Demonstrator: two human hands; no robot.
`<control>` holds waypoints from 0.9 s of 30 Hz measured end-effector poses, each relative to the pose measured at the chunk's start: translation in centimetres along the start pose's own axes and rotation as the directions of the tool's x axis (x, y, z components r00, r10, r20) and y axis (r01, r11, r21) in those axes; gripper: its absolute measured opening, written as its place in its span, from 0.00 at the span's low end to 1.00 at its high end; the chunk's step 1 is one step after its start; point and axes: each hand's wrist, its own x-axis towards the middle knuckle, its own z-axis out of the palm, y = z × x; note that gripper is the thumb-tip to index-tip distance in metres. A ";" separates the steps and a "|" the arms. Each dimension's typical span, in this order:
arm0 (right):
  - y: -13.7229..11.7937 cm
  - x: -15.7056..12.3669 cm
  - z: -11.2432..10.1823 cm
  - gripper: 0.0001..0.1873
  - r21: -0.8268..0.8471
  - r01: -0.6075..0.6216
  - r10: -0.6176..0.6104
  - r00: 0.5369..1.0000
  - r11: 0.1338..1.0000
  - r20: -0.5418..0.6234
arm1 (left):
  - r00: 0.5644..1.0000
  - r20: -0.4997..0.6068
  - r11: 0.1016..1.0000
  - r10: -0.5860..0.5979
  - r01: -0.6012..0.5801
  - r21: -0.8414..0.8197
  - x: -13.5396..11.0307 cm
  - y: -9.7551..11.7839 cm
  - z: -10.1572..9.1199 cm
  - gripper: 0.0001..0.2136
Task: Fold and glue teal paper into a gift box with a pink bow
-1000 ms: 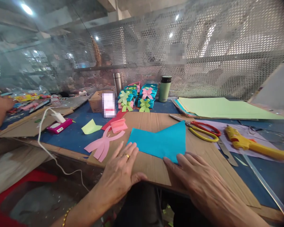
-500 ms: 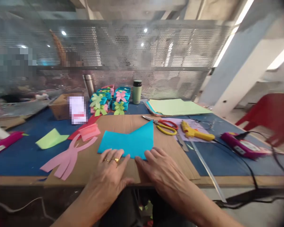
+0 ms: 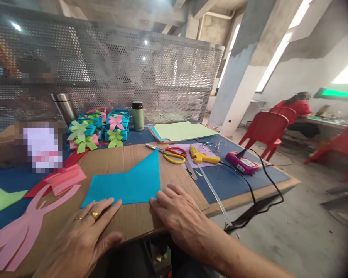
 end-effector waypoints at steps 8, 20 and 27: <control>6.0 -2.6 -3.1 0.15 -0.143 -0.384 0.394 0.918 0.912 0.044 | 0.997 0.070 1.000 0.018 -0.017 -0.011 0.2 -0.5 -0.4 0.32; 10.2 2.2 -2.5 0.18 -0.326 -0.575 0.648 0.739 0.750 0.184 | 0.996 0.089 1.000 0.009 -0.009 -0.001 1.4 -0.3 -0.9 0.27; 11.3 2.4 -2.1 0.18 -0.310 -0.569 0.639 0.737 0.762 0.217 | 0.998 0.006 0.997 0.060 -0.060 0.055 1.7 0.0 -0.3 0.26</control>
